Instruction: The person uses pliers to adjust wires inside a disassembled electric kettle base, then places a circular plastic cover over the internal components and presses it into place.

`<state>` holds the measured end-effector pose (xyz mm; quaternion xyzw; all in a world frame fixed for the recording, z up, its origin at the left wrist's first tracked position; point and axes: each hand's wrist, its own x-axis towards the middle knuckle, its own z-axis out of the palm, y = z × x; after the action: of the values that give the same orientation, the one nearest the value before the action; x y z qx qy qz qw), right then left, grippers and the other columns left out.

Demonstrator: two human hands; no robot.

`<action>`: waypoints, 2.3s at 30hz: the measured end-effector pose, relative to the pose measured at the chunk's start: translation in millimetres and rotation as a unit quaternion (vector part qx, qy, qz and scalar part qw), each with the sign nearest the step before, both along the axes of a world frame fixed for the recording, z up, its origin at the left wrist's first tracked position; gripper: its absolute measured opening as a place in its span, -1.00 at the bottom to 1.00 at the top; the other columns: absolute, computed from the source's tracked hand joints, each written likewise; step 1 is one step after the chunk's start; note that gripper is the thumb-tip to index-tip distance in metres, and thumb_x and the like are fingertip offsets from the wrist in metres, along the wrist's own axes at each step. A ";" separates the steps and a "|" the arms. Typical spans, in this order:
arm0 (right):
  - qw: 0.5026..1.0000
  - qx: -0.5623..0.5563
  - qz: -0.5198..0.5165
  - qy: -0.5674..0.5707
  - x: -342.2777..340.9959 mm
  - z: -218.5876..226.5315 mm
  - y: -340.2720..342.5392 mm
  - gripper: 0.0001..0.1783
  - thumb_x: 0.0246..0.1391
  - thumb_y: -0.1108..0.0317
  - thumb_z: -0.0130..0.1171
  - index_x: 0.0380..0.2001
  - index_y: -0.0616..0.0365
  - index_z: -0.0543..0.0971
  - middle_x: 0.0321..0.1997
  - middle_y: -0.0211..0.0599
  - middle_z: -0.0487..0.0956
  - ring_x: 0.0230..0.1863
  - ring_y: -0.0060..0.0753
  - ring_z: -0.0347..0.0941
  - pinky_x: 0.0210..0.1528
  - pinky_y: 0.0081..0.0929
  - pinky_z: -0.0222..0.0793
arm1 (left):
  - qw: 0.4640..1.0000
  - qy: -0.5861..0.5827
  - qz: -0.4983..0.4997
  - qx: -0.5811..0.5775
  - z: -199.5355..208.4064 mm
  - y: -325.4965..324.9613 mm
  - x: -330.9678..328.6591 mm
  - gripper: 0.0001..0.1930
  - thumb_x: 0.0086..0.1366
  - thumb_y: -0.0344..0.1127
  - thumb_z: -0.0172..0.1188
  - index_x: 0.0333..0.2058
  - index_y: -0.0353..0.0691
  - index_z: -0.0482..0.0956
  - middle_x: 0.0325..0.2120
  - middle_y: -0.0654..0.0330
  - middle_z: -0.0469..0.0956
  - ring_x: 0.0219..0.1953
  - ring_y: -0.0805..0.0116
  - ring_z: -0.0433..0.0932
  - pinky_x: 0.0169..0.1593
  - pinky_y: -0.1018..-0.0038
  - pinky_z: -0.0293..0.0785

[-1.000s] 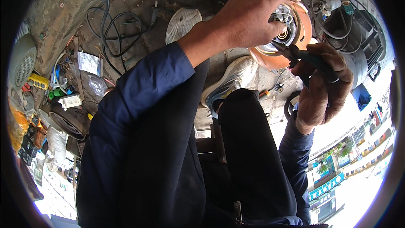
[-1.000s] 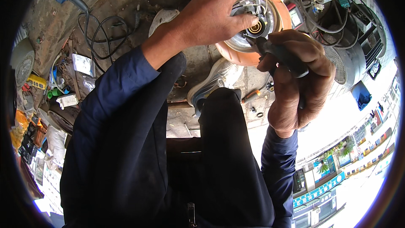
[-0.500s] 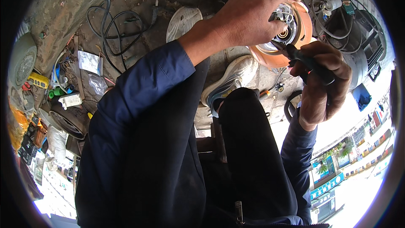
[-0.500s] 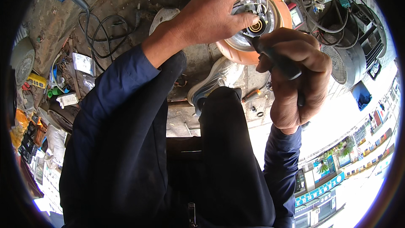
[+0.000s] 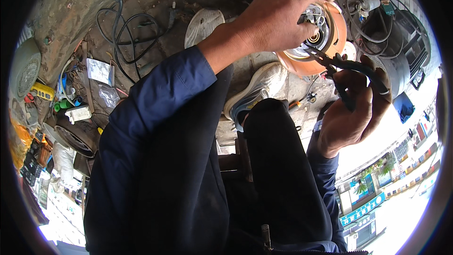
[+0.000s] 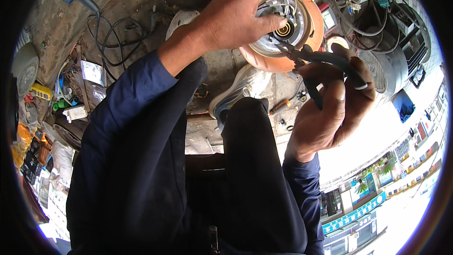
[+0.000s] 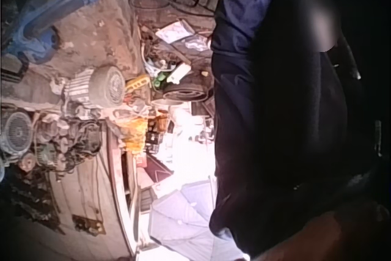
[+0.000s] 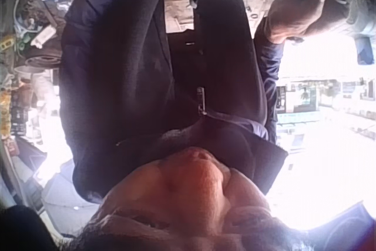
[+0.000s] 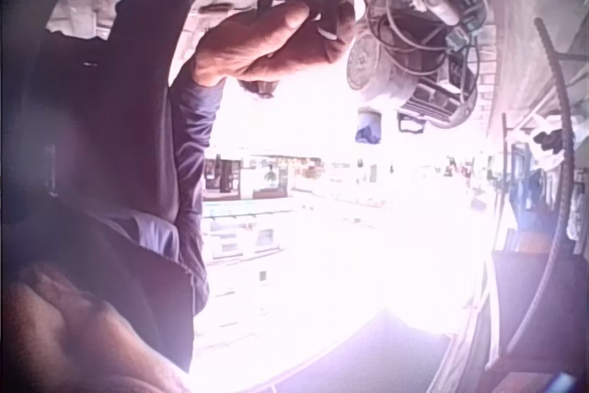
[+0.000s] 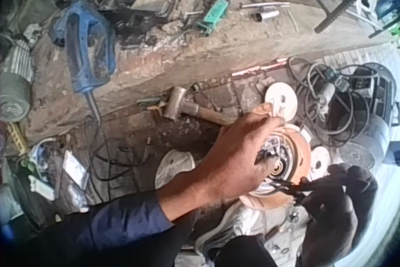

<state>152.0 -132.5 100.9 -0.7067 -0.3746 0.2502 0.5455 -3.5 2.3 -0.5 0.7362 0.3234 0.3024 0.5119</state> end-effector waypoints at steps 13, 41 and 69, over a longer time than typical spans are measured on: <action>0.968 0.001 0.241 0.070 10.7 7.1 17.9 -0.55 0.49 0.22 0.20 0.13 0.47 0.53 0.17 0.25 0.62 -0.21 -0.27 0.70 -0.12 -0.40 0.69 | 1.000 -0.017 -0.009 -0.018 1.2 1.8 -0.7 -0.32 0.26 -0.43 0.33 0.36 -0.43 0.43 0.31 -0.28 0.45 0.40 -0.26 0.41 0.47 0.05 0.33; 0.986 0.033 0.141 0.079 9.4 7.4 10.8 -0.53 0.49 0.30 0.10 0.29 0.39 0.38 0.13 0.39 0.67 -0.23 -0.07 0.78 -0.03 -0.25 0.72 | 1.000 -0.025 0.004 0.007 0.6 0.1 -1.6 -0.30 0.23 -0.45 0.31 0.37 -0.42 0.42 0.36 -0.31 0.41 0.44 -0.29 0.37 0.50 0.04 0.29; 0.951 0.011 0.303 0.060 23.5 4.1 25.4 -0.69 0.50 0.31 0.13 0.05 0.40 0.51 0.12 0.27 0.65 -0.28 -0.32 0.68 -0.10 -0.38 0.68 | 1.000 -0.015 0.006 0.013 -4.6 -0.4 0.9 -0.31 0.24 -0.45 0.33 0.36 -0.38 0.43 0.32 -0.28 0.42 0.41 -0.28 0.39 0.48 0.01 0.29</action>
<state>175.5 -107.2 105.0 -0.5376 -0.5406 0.4417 0.4728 -2.6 1.9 -5.1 0.7361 0.3165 0.3205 0.5053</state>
